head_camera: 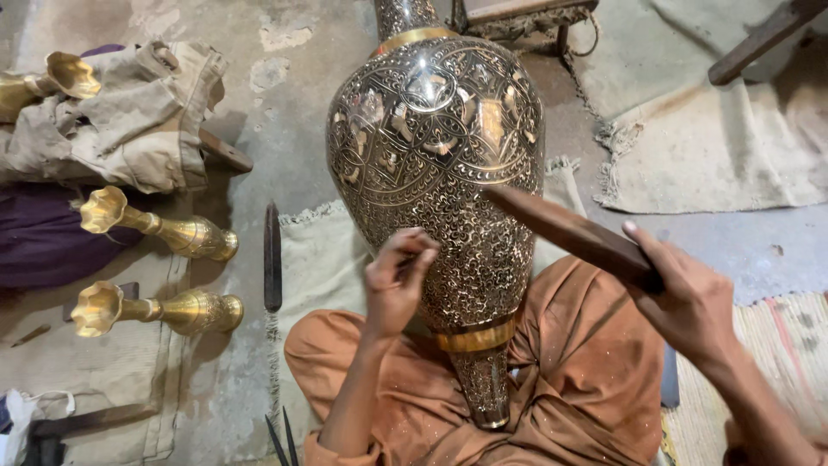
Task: The person sits cross-legged on the floor with a large engraved brass vase held between their legs, holding a chisel against the vase surface with one hand and striking it with a wooden mallet in the other hand to carve decorative patterns. They reposition the chisel across different areas of the vase body as they work.
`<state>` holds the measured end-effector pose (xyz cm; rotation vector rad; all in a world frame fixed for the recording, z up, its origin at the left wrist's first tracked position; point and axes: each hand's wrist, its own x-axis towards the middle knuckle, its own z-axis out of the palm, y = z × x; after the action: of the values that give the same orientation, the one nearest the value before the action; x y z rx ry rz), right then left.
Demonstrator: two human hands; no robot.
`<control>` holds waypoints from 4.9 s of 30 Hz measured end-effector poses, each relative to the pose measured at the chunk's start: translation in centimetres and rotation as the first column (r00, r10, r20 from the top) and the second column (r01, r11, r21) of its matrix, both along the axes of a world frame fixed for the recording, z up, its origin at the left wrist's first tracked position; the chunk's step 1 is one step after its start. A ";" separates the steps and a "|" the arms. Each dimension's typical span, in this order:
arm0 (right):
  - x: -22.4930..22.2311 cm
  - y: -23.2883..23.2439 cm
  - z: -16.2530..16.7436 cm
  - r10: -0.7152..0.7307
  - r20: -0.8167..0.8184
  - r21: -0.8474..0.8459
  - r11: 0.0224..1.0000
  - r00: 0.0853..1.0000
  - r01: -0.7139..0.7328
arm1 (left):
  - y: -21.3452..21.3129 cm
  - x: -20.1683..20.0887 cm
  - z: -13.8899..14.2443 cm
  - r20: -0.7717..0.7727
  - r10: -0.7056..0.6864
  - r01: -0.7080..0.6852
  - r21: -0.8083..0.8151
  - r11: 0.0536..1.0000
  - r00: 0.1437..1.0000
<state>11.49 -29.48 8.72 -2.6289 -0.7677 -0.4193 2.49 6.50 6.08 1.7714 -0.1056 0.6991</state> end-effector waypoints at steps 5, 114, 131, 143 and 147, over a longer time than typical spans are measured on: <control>-2.6 -0.4 -5.5 -0.035 -0.400 0.402 0.891 0.916 0.209 | 5.6 -4.2 -1.5 -0.303 0.234 -0.223 0.072 0.972 0.924; 1.7 0.7 -6.7 0.179 -0.749 0.554 0.697 0.637 0.456 | 9.1 1.0 -1.0 -0.240 0.130 -0.266 -0.712 0.650 0.962; 7.0 9.2 -4.9 0.813 -0.414 0.784 0.090 0.409 0.614 | 5.6 6.7 -3.8 -0.309 -0.108 -0.253 -0.900 0.354 0.945; 9.0 11.2 -6.1 0.609 -0.639 0.706 0.223 0.470 0.672 | 5.7 5.9 -8.2 -0.662 -0.245 -0.571 -0.741 0.353 0.708; 8.9 11.2 -7.6 0.534 -0.772 0.543 0.272 0.345 0.794 | 5.8 5.6 -8.9 -0.693 -0.264 -0.592 -0.715 0.371 0.671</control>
<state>20.44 -18.32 1.12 -1.1496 0.3103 0.5503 8.12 12.27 -2.79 0.7589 0.9400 0.0276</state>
